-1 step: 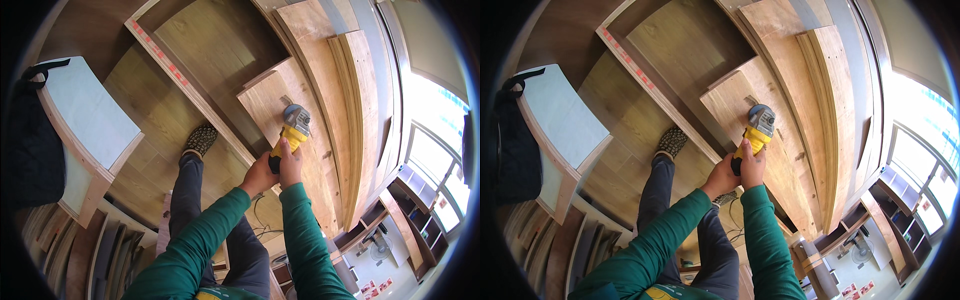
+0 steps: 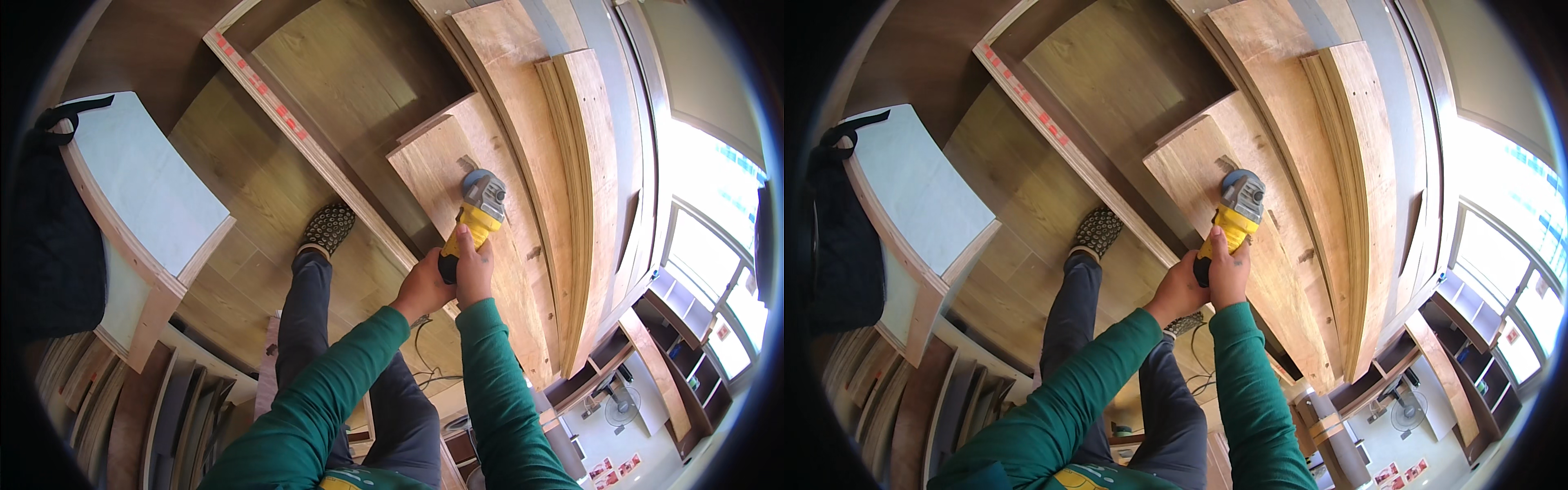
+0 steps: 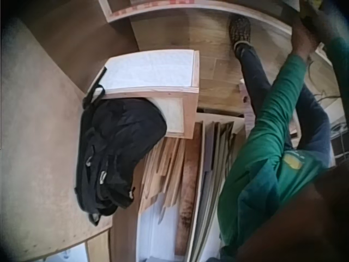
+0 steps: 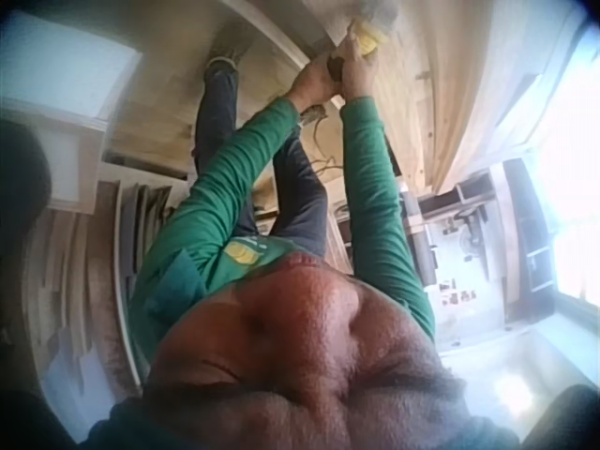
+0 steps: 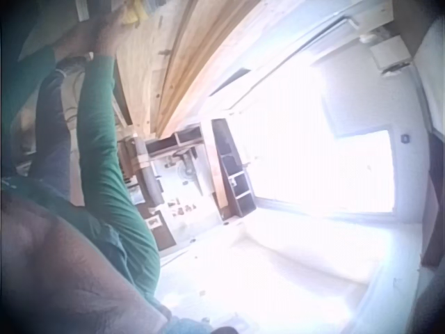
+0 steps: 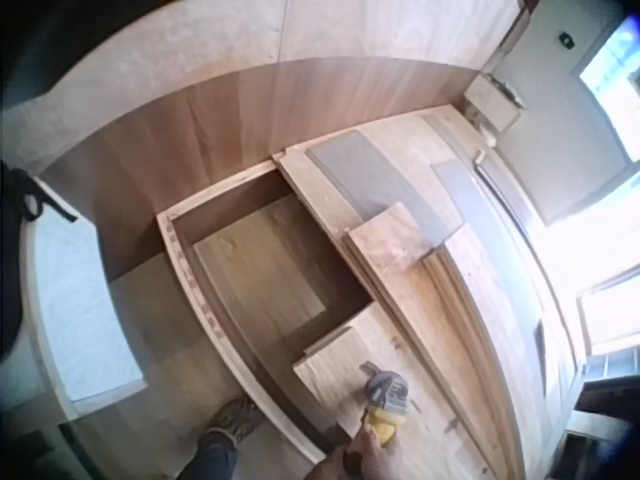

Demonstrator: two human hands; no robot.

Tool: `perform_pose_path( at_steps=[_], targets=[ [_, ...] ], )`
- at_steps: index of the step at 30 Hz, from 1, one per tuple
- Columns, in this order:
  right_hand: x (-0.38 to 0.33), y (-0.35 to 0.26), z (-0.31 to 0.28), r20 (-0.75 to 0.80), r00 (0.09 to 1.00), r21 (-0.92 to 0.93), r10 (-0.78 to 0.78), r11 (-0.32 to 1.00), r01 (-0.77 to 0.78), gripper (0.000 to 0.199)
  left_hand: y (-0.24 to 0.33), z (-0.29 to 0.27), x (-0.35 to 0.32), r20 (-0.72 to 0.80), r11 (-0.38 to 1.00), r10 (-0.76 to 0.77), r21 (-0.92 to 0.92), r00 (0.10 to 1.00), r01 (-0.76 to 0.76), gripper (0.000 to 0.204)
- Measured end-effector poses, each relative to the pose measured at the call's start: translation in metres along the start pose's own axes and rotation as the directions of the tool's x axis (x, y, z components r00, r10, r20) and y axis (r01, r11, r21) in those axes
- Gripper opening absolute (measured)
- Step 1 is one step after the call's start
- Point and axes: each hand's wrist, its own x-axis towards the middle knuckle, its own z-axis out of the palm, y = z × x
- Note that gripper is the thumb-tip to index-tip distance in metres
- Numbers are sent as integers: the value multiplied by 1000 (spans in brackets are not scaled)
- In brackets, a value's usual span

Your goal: The person uses a handheld power tool to sand the surfaces and edges of several wooden planks, moving the tool along the wood by hand.

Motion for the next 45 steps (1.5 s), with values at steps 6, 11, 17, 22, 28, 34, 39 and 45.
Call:
perform_pose_path(
  at_steps=[6, 11, 17, 22, 28, 34, 39, 45],
  targets=[
    [3, -14, 6, 93, 995, -43, -21, 999, 25, 51, -2, 0, 5, -80, 999, 48, -13, 996, -49, 68],
    [3, 9, -3, 25, 999, -8, 38, 999, -38, 49, 0, 2, -1, 30, 1000, -19, 19, 999, 18, 70],
    [5, -6, 7, 118, 992, -34, -51, 998, 56, 51, -8, 2, 5, -73, 997, 51, -52, 996, -54, 72],
    [4, 2, 3, -8, 1000, 12, -28, 1000, 28, 46, -5, 0, 3, 2, 1000, 21, 9, 1000, -21, 73],
    [15, -7, 12, 28, 999, -42, -29, 999, 30, 48, 5, -8, 10, -61, 999, 46, 2, 997, -46, 71],
    [13, -1, 3, -14, 1000, 43, -5, 999, 5, 47, 9, -4, 9, -10, 999, 22, 29, 1000, -21, 69],
    [13, -8, 10, 35, 999, -32, -42, 999, 43, 48, 2, -3, 11, -77, 998, 65, -20, 995, -67, 70],
    [8, 9, 1, 14, 999, 45, -33, 998, 32, 47, -5, 2, 7, -44, 994, 89, 64, 995, -86, 67]
  ],
)
